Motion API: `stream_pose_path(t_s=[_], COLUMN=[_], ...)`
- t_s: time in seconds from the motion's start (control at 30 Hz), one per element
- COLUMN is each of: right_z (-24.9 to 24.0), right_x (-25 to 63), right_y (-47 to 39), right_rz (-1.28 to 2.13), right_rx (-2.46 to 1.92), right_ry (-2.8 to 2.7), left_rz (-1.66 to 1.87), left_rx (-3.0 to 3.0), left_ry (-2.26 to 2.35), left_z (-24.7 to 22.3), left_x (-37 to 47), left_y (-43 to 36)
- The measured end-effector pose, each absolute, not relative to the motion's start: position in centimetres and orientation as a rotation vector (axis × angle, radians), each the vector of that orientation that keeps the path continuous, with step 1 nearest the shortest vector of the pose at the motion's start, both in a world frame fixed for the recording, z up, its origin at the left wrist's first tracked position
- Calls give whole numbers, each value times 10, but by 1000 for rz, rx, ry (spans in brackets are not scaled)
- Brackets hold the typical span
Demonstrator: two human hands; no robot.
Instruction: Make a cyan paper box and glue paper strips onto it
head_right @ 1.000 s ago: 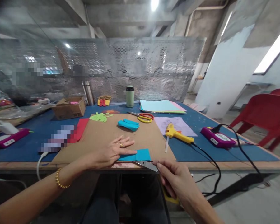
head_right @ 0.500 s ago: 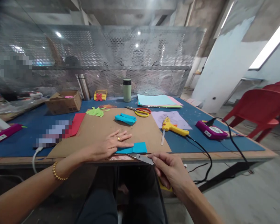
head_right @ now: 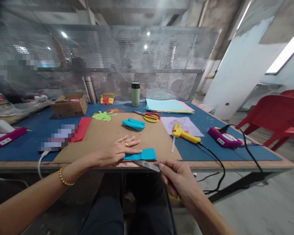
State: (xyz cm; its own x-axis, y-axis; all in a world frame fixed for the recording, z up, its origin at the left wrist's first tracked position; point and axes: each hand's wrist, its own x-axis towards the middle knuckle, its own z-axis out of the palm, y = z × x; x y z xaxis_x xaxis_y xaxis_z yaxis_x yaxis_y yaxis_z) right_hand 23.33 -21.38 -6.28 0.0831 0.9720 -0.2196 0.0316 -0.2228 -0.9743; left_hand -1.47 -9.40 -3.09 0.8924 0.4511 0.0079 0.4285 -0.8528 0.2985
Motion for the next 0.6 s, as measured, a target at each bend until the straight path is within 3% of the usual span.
stream_pose_path(t_s=[0.6], right_z=[-58], right_x=[226], right_y=[-209], right_rz=[1340], right_rx=[-1417], right_ry=[-1045], left_rz=[16], left_rx=[2739], left_ry=[647], left_z=[-27], left_x=[-14], left_y=[-90])
